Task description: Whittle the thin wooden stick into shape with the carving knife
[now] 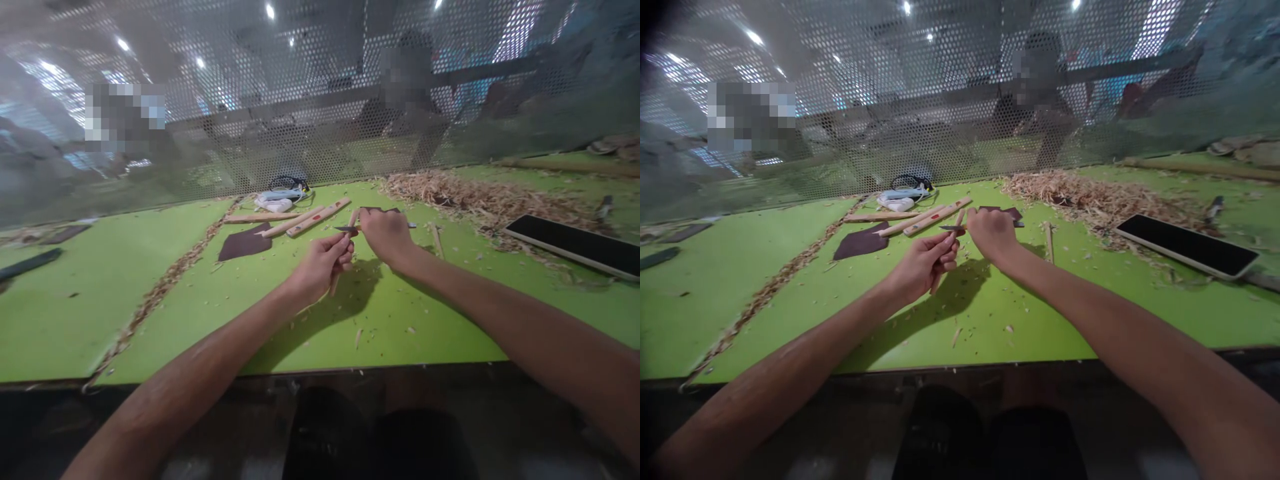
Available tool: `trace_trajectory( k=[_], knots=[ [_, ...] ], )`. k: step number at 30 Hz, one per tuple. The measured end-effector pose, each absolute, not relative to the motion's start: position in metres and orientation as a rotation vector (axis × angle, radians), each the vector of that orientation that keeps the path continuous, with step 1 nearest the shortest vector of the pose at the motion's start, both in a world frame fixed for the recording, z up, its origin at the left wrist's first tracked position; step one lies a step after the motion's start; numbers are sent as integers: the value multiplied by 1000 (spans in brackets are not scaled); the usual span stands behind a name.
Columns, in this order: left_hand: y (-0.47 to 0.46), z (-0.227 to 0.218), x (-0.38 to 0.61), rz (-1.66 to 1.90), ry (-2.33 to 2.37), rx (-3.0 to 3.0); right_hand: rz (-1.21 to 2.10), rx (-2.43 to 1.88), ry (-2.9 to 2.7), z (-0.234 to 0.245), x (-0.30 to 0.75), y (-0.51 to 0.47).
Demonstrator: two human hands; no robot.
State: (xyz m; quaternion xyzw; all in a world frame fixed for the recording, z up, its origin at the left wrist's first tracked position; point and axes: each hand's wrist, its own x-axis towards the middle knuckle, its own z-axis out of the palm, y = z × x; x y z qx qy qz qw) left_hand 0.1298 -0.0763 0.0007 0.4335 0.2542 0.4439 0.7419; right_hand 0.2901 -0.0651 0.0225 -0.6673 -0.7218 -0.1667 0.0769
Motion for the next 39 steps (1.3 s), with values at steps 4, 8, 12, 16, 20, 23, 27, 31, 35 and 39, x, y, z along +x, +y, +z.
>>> trace_trajectory(
  k=[4, 8, 12, 16, 20, 23, 27, 31, 35, 39],
  knots=[
    [-77, -1, 130, 979, 541, 945, -521, -2016, -2161, 22, 293, -62],
    [-77, -5, 127, 984, 508, 959, -482, -2027, -2145, 23, 297, -58],
    [-77, -6, 125, 975, 524, 967, -439, -2049, -2129, 22, 302, -52],
    [-81, -5, 125, 931, 519, 985, -369, -2141, -2053, 26, 319, -44],
    [-81, -3, 125, 933, 465, 977, -363, -2163, -1953, 35, 335, -43],
    [-78, 1, 124, 964, 473, 944, -365, -2107, -1983, 36, 328, -50],
    [-76, 6, 125, 985, 495, 900, -392, -2004, -2142, 31, 301, -64],
    [-77, 5, 128, 1005, 531, 907, -488, -1939, -2209, 27, 285, -74],
    [-79, 4, 130, 1001, 559, 914, -477, -1942, -2236, 24, 282, -73],
    [-82, 4, 132, 1015, 592, 949, -483, -1975, -2206, 21, 282, -70]
  ],
)
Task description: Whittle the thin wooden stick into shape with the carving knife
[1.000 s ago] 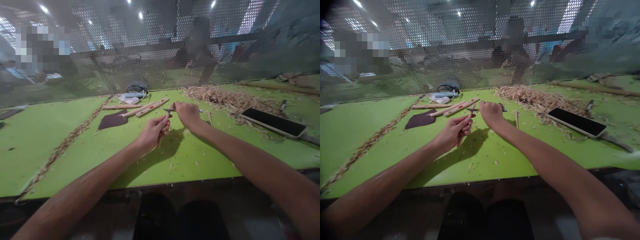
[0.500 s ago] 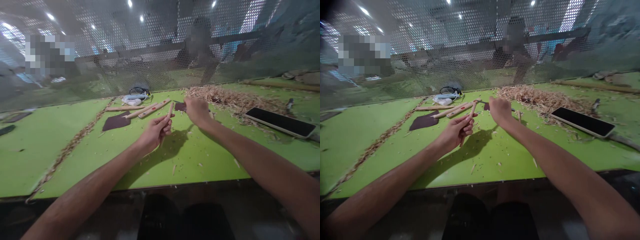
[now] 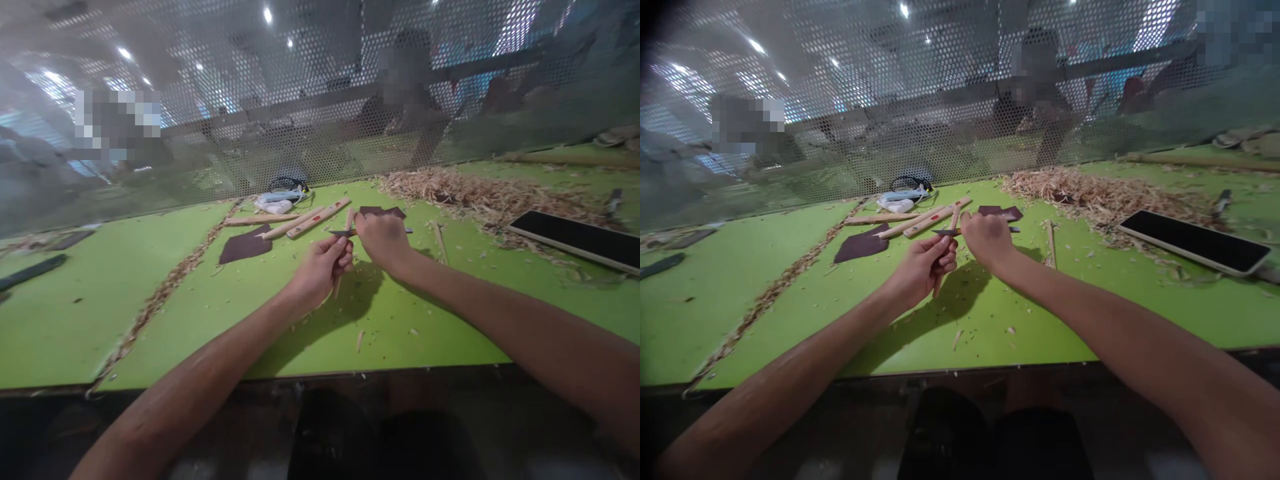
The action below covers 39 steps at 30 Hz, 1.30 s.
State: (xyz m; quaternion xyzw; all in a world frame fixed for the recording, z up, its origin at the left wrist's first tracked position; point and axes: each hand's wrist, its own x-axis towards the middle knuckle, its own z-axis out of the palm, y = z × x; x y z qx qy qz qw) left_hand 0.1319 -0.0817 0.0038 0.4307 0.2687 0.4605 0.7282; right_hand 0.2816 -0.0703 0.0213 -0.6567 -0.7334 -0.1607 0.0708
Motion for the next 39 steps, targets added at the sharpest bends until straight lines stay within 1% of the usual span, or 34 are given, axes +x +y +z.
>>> trace_trajectory(
  k=[9, 15, 20, 24, 28, 39],
  knots=[
    [-78, -3, 128, 1018, 602, 1024, -401, -1999, -2182, 26, 283, -71],
    [-80, -1, 128, 1019, 613, 989, -450, -1981, -2151, 22, 285, -63],
    [-88, -1, 129, 936, 569, 1017, -313, -2116, -2018, 27, 310, -51],
    [-89, -1, 130, 933, 513, 1018, -338, -2145, -1936, 36, 325, -52],
    [-82, 0, 129, 988, 533, 976, -354, -2062, -2003, 39, 314, -62],
    [-79, 1, 132, 1075, 564, 967, -446, -1908, -2261, 22, 280, -75]
  ],
)
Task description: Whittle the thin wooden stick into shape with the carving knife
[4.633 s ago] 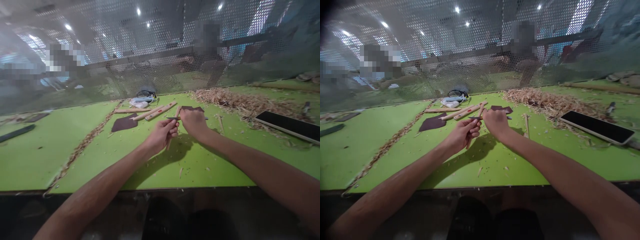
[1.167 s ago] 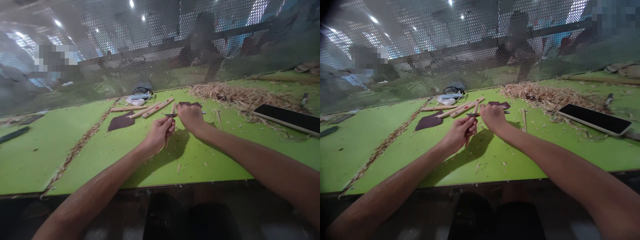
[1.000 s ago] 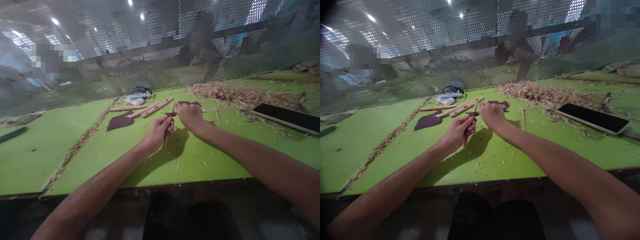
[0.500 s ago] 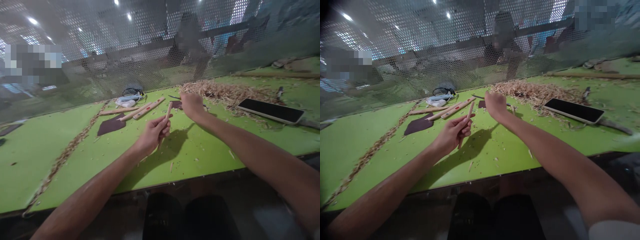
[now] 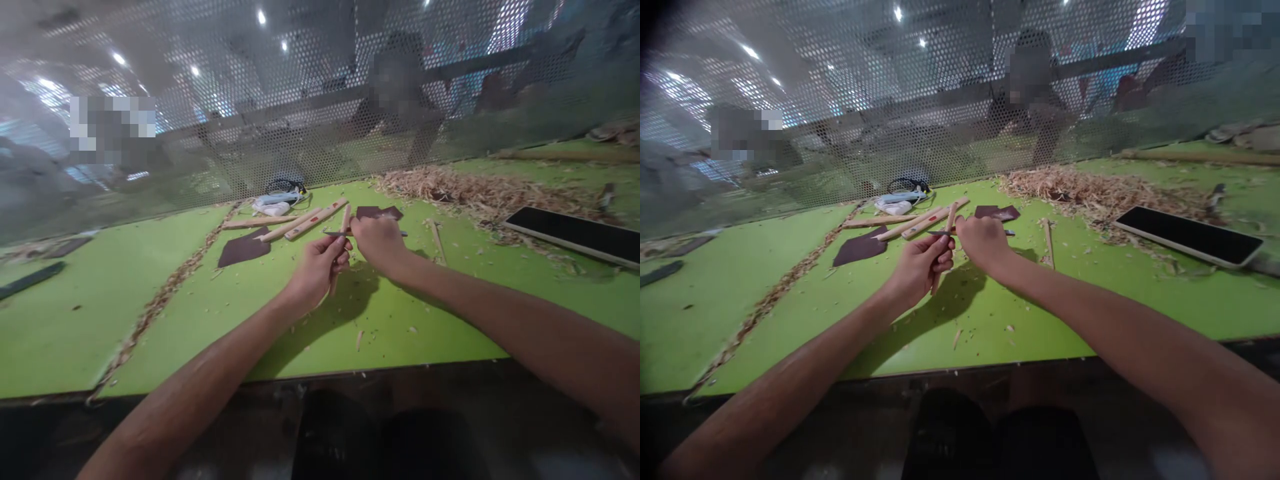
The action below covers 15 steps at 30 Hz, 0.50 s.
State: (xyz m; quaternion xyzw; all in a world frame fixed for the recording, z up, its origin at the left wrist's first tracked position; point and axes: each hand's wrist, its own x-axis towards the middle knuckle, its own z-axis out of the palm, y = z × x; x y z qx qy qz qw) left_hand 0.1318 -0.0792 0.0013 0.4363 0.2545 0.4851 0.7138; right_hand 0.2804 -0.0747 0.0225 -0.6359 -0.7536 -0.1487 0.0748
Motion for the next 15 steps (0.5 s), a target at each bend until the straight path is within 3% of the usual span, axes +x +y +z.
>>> trace_trajectory(
  k=[15],
  knots=[
    [-78, -3, 132, 1091, 584, 1019, -495, -1980, -2218, 27, 280, -73]
  ],
)
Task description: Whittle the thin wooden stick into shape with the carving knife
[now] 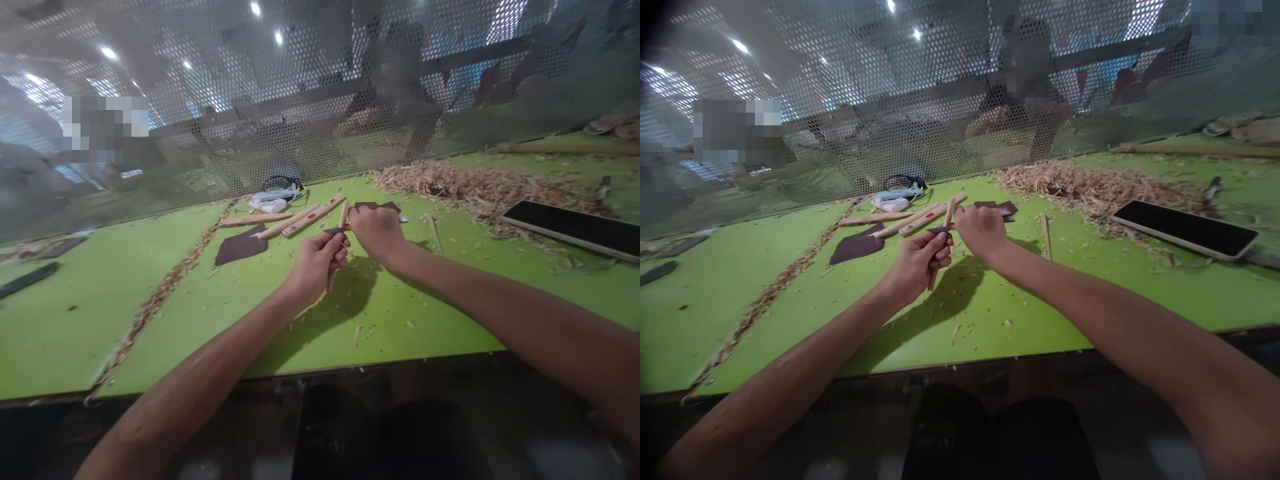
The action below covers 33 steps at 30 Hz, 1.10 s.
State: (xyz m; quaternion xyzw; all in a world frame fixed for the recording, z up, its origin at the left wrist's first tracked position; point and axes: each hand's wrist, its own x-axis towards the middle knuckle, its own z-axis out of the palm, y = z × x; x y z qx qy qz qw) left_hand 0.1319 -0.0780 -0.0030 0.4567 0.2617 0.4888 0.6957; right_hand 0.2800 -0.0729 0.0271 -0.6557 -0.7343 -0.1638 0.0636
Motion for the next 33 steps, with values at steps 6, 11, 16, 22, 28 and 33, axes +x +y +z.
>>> trace_trajectory(
  k=[6, 11, 16, 22, 28, 33],
  knots=[
    [-77, -5, 132, 1074, 636, 1012, -471, -1964, -2240, 24, 280, -71],
    [-76, -6, 131, 1071, 637, 1008, -479, -1923, -2242, 23, 284, -68],
    [-74, -7, 125, 1017, 571, 1026, -434, -1958, -2200, 24, 290, -64],
    [-76, -7, 126, 990, 544, 998, -414, -2032, -2038, 28, 305, -54],
    [-82, -7, 129, 918, 519, 984, -383, -2112, -1805, 40, 342, -41],
    [-81, -3, 130, 923, 545, 917, -283, -2085, -1866, 46, 335, -52]
  ],
)
